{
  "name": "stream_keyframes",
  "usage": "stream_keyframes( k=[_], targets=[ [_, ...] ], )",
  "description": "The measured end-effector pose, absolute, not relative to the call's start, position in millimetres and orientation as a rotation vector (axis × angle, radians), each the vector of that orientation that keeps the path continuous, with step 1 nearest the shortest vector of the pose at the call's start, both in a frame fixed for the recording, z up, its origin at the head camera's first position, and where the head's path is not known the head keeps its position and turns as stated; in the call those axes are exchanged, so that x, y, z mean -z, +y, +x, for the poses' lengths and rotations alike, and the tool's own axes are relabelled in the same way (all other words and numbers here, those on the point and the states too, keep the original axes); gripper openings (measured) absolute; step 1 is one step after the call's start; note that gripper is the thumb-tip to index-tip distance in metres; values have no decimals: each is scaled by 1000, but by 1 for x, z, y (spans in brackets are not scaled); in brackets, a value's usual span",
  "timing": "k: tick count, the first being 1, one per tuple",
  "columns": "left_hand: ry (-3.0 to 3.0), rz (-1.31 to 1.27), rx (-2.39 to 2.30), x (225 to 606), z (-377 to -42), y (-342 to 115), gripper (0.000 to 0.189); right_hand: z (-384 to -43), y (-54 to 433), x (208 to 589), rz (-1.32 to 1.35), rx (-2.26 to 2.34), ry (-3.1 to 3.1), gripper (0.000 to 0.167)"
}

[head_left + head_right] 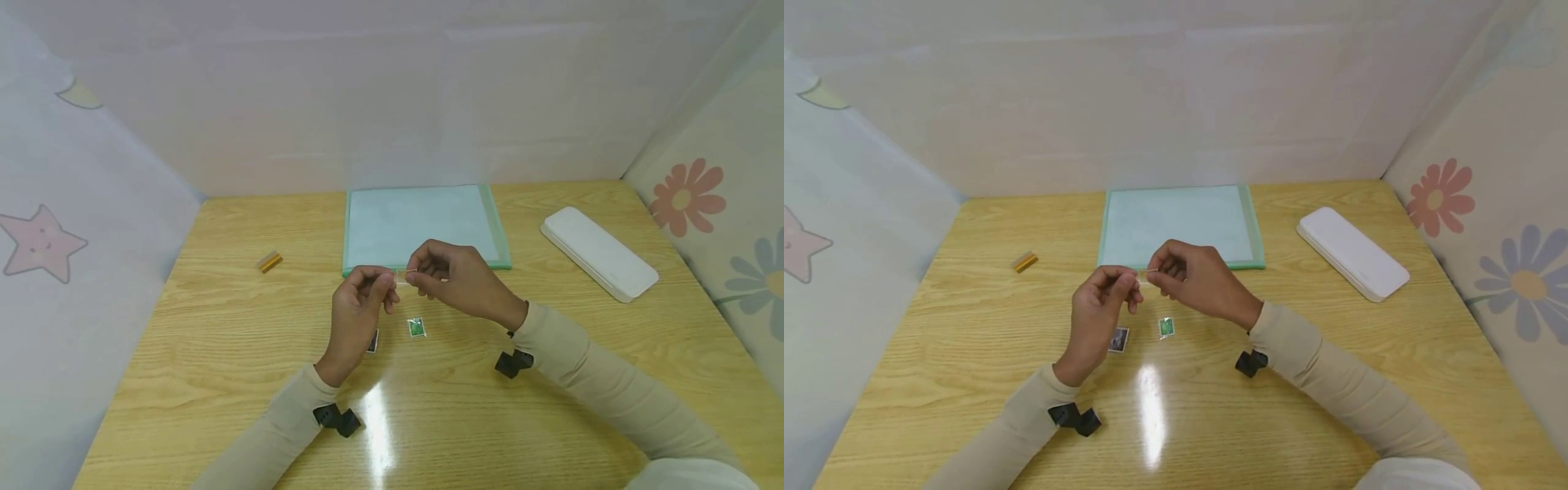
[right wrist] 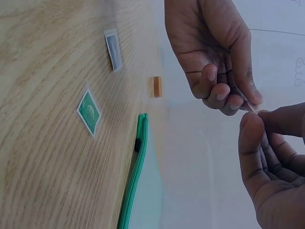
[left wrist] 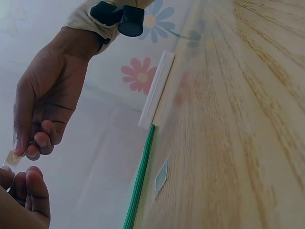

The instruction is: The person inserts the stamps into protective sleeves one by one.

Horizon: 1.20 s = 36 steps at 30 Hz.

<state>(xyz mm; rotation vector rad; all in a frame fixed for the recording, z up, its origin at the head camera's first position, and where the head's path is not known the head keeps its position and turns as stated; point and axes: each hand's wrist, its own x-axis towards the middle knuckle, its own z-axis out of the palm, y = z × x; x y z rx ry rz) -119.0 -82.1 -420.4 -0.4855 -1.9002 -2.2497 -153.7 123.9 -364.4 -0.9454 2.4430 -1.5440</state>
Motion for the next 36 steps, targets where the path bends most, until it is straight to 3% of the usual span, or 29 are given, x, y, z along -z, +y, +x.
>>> stream_keyframes(
  k=[36],
  targets=[
    [-1980,-448,2142,419,-115,-79,14,-150,120,359,-1000,1483,2526,6]
  ],
)
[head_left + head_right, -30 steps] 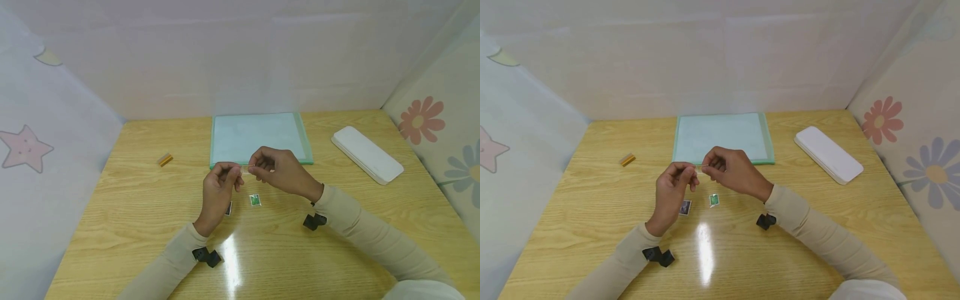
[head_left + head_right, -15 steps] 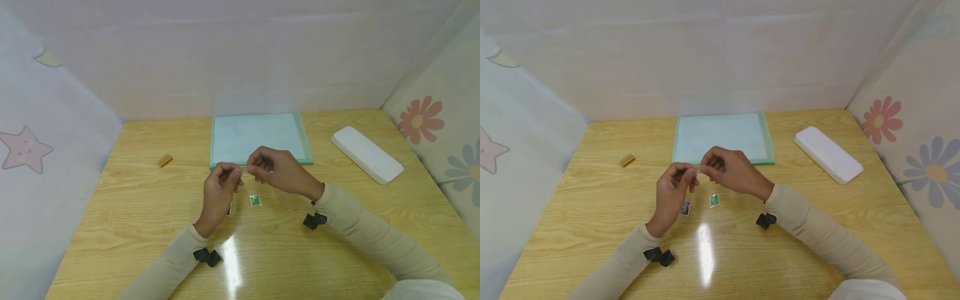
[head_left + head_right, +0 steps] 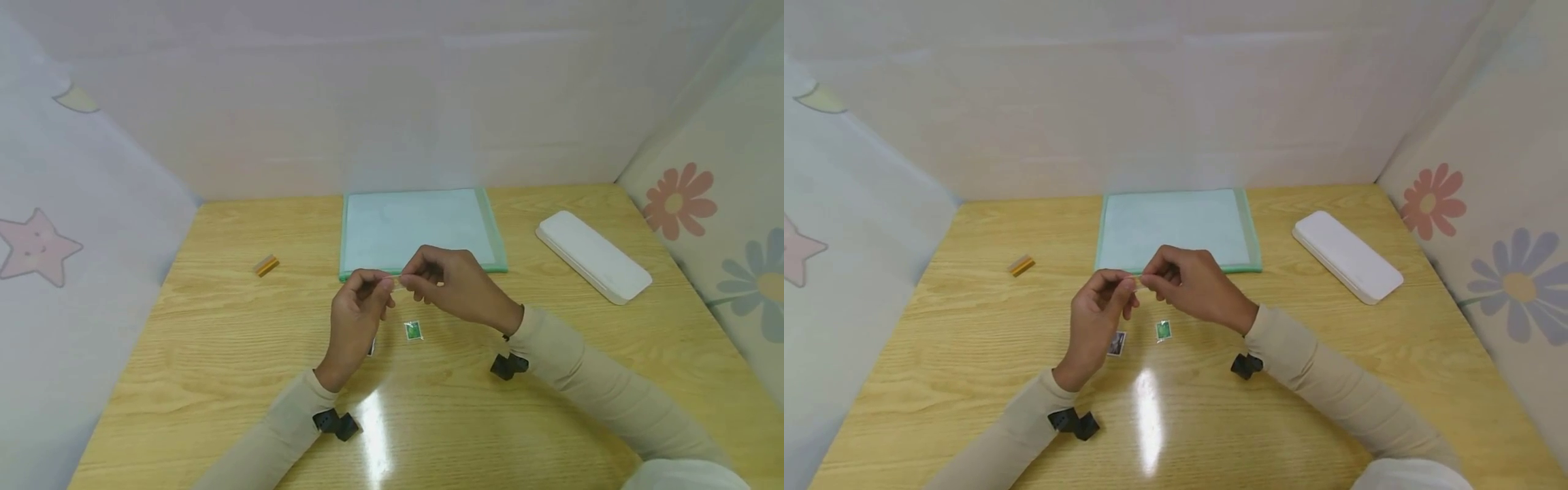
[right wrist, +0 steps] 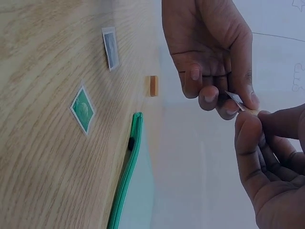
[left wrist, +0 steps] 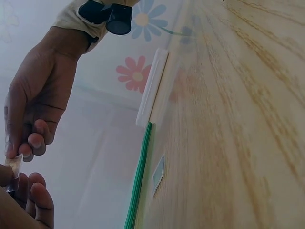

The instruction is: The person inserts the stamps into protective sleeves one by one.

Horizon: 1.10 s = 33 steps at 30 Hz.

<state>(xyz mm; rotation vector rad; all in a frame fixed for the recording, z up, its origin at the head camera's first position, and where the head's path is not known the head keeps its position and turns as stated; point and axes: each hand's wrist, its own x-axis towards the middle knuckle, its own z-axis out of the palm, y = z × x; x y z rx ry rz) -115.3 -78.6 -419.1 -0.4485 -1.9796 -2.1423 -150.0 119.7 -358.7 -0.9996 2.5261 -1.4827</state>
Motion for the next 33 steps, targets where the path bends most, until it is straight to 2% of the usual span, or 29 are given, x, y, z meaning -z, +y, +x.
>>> stream_keyframes(
  k=[11,17,26,33],
  targets=[
    [-2002,-443,2140,422,-115,-76,13,-150,120,363,-1008,1477,2545,7],
    [-2008,-453,2150,422,-115,-75,13,-151,121,364,-1116,1440,2614,5],
    [-2338,-451,2078,386,-102,-73,12,-153,126,370,-1235,1360,2658,6],
    [-2460,-466,2013,381,-100,-74,13,-154,132,368,-1232,1294,2651,4]
  ],
)
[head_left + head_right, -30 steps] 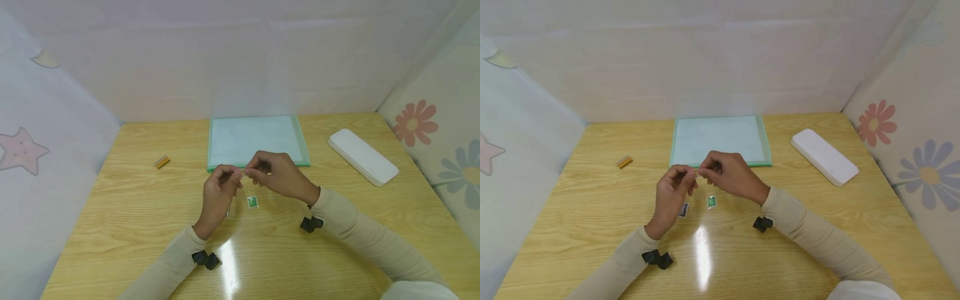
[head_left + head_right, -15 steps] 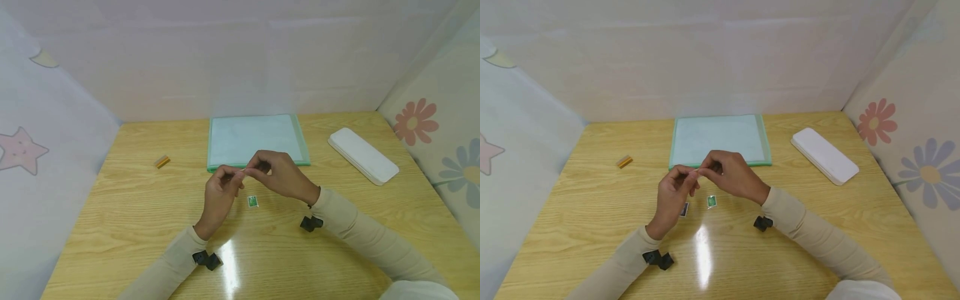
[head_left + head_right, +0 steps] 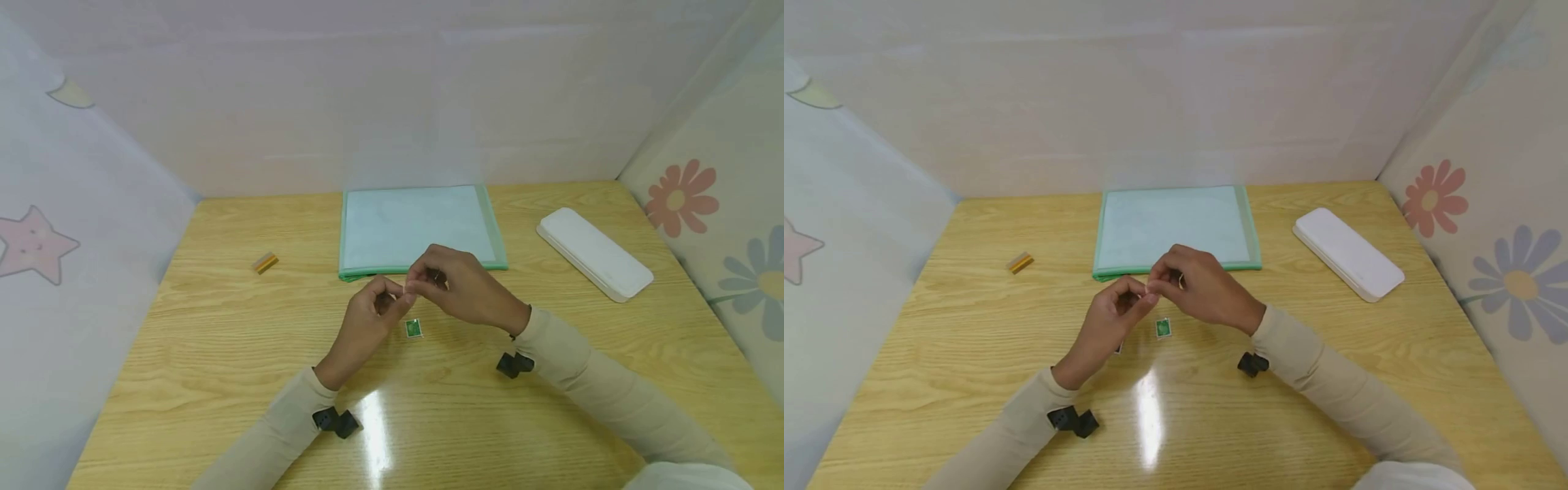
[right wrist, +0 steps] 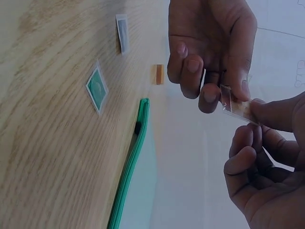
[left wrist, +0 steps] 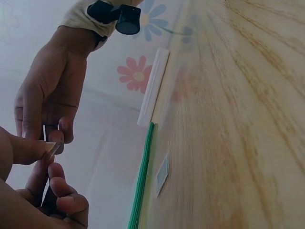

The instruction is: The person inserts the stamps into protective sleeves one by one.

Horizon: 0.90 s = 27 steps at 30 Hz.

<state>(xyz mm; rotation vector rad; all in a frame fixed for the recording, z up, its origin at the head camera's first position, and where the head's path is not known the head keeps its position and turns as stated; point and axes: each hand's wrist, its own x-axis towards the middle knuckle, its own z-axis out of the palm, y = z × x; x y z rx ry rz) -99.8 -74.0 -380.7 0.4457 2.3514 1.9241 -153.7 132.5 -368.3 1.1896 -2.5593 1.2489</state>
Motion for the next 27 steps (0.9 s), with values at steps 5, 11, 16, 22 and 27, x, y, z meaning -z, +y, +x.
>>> stream_keyframes(
  k=[5,11,16,22,27],
  targets=[
    [2365,409,-1870,393,-106,-77,17,-161,151,366,1085,-1232,-2746,5],
    [2406,365,-1855,415,-115,-83,20,-172,174,399,941,-1238,-3113,5],
    [2412,391,-1814,422,-115,-83,23,-170,180,432,809,-1215,-3235,10],
    [2430,440,-1755,422,-115,-81,16,-157,176,442,705,-1075,-3199,9],
    [2492,513,-1636,424,-117,-84,15,-157,176,436,823,-986,-3128,8]
  ],
)
